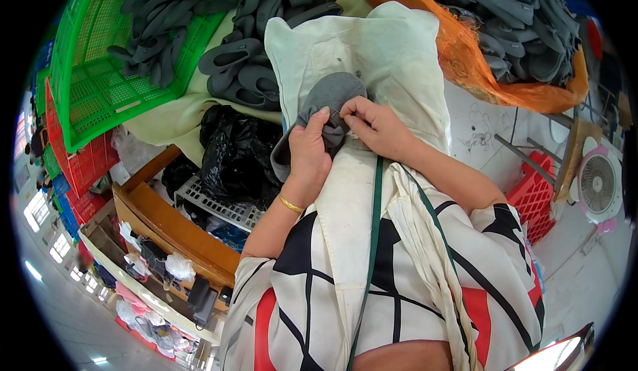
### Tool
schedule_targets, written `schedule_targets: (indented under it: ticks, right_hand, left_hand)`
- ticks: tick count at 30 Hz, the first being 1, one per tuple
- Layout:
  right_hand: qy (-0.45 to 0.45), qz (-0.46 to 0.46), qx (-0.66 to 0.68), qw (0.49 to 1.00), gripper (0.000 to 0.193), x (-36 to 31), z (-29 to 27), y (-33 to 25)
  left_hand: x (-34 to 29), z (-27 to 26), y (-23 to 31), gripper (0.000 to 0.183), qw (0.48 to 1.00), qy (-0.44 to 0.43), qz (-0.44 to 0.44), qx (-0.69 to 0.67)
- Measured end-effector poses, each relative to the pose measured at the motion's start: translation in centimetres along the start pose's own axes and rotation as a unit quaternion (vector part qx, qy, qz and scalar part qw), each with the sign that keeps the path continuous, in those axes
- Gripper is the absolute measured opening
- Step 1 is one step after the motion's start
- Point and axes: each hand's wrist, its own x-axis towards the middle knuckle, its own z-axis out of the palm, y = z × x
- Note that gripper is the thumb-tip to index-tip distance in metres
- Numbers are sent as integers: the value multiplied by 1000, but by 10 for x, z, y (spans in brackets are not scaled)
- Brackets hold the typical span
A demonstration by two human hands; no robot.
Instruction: The person is sewing a grey slipper using a needle and thread. They repeatedly insert the needle into the slipper's fabric and pull the thread through to stitch the material. The person handles the slipper with both hands, adjusting its position on a white cloth surface while working.
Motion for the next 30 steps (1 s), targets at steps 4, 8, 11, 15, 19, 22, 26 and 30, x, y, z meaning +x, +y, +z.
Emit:
schedule_targets:
  ticks: [4, 8, 11, 15, 19, 22, 26, 30]
  right_hand:
    - [39, -74, -47, 995, 8, 1, 8, 8]
    - [56, -27, -30, 998, 13, 6, 13, -3]
    - [17, 56, 32, 998, 11, 15, 6, -13]
    - [-77, 165, 25, 983, 10, 23, -14, -42]
    - [53, -148, -275, 949, 10, 26, -22, -26]
    - [52, -156, -256, 953, 11, 22, -26, -33]
    - [88, -162, -152, 971, 9, 22, -24, -20]
    - [145, -34, 128, 980, 11, 30, -47, -32]
  left_hand:
    - [2, -2, 0, 8, 1000, 4, -6, -9]
    - [-1, 3, -2, 11, 1000, -16, -7, -13]
    - [0, -7, -10, 14, 999, -47, -1, 10]
    - [-4, -7, -13, 19, 995, -91, 5, 25]
    - [-17, 7, -6, 21, 992, -70, 6, 101]
    - [-20, 11, -4, 20, 985, -87, 13, 150]
    - [-4, 1, -12, 16, 945, -162, 84, 270]
    - [8, 18, 21, 13, 838, -215, 142, 481]
